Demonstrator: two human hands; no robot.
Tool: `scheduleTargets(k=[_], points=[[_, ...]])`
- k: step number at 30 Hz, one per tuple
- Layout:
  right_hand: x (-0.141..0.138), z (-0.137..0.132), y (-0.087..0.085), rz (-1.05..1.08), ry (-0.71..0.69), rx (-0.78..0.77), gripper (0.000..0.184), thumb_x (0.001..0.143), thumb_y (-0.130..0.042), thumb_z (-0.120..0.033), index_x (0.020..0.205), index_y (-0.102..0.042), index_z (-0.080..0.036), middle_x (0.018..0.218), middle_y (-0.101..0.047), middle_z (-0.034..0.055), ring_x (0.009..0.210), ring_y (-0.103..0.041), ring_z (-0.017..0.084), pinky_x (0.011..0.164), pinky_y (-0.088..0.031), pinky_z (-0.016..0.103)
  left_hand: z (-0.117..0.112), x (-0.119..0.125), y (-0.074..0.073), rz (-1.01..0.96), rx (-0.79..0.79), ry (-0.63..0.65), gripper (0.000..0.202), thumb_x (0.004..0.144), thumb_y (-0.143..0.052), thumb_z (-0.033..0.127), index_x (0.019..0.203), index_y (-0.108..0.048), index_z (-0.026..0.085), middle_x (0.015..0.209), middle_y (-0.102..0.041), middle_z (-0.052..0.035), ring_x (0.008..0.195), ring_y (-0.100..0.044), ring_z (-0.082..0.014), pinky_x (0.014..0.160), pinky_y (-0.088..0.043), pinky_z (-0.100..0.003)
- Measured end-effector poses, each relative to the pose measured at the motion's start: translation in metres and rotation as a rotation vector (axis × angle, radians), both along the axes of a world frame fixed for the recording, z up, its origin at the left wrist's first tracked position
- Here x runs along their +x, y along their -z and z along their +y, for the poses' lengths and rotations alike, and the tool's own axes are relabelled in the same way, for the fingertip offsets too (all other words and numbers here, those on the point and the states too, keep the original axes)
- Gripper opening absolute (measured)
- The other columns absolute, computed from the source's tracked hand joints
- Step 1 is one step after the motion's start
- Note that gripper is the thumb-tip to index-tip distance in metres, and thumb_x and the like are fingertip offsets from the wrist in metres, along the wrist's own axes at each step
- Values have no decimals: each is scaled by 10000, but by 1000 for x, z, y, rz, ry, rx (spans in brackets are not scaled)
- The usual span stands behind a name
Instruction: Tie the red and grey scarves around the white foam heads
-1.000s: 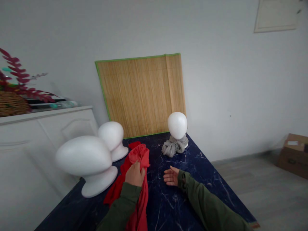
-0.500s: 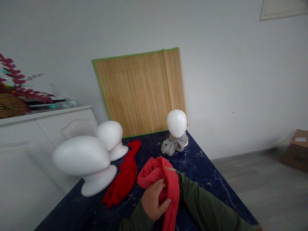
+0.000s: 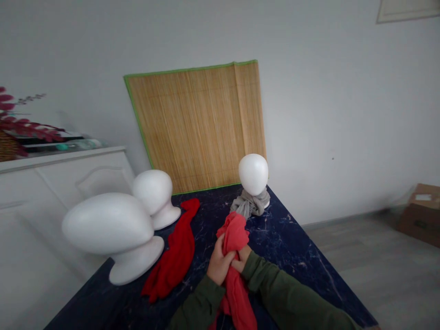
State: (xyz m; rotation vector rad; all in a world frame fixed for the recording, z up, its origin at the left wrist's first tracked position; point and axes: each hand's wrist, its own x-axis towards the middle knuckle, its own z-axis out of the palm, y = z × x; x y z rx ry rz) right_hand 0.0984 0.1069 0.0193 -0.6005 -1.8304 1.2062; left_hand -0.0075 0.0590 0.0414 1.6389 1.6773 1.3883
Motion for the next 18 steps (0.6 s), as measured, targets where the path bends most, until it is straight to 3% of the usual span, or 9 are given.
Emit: scheduleTargets(k=[3, 6, 9, 12, 14, 16, 18], points=[[-1, 7, 11, 22, 76, 112, 436, 635, -642, -279, 1064, -605, -211, 1150, -572, 62, 1131, -466, 260, 1008, -336, 396, 21, -40, -22, 38, 38, -216, 393, 783, -366, 242, 1129, -513, 128, 1071, -632, -89, 1005, -591, -191, 904, -473, -329], [2, 27, 17, 15, 336, 59, 281, 668, -560, -299, 919, -634, -197, 1003, -621, 85, 979, -551, 263, 827, -470, 392, 39, -90, -46, 88, 106, -447, 461, 813, -317, 241, 1241, -411, 99, 1196, -540, -143, 1143, -493, -235, 1003, -377, -409], [16, 60, 13, 25, 610, -8, 301, 705, -501, -256, 969, -595, -147, 1058, -576, 130, 1028, -510, 265, 860, -443, 393, 41, -120, -51, 239, 108, -526, 555, 769, -455, 230, 1298, -354, 96, 1368, -371, -173, 1294, -305, -287, 1070, -253, -466], [38, 97, 1, 34, 864, -75, 361, 718, -480, -166, 1067, -541, -101, 1161, -514, 147, 1154, -409, 243, 1018, -293, 381, 30, -116, -42, 504, -25, -589, 631, 694, -570, 193, 1283, -390, 54, 1430, -221, -252, 1316, -164, -428, 1019, -204, -613], [50, 121, -6, 43, 1000, -145, 412, 753, -467, -124, 1160, -476, -62, 1256, -439, 166, 1226, -327, 227, 1060, -217, 362, 22, -99, -39, 685, -39, -584, 588, 744, -535, 215, 1288, -391, 45, 1438, -191, -262, 1314, -153, -439, 1011, -202, -616], [56, 142, -13, 53, 1091, -242, 409, 806, -473, -115, 1210, -434, -70, 1311, -384, 161, 1252, -293, 233, 1062, -216, 387, 16, -77, -40, 827, 26, -451, 528, 814, -453, 245, 1304, -382, 64, 1431, -255, -224, 1314, -225, -363, 1051, -207, -535], [58, 161, -20, 60, 1131, -360, 361, 856, -506, -163, 1209, -445, -115, 1311, -386, 134, 1225, -336, 259, 1024, -276, 453, 12, -56, -41, 924, 61, -185, 501, 832, -433, 265, 1310, -390, 122, 1407, -346, -157, 1293, -303, -286, 1080, -198, -472]])
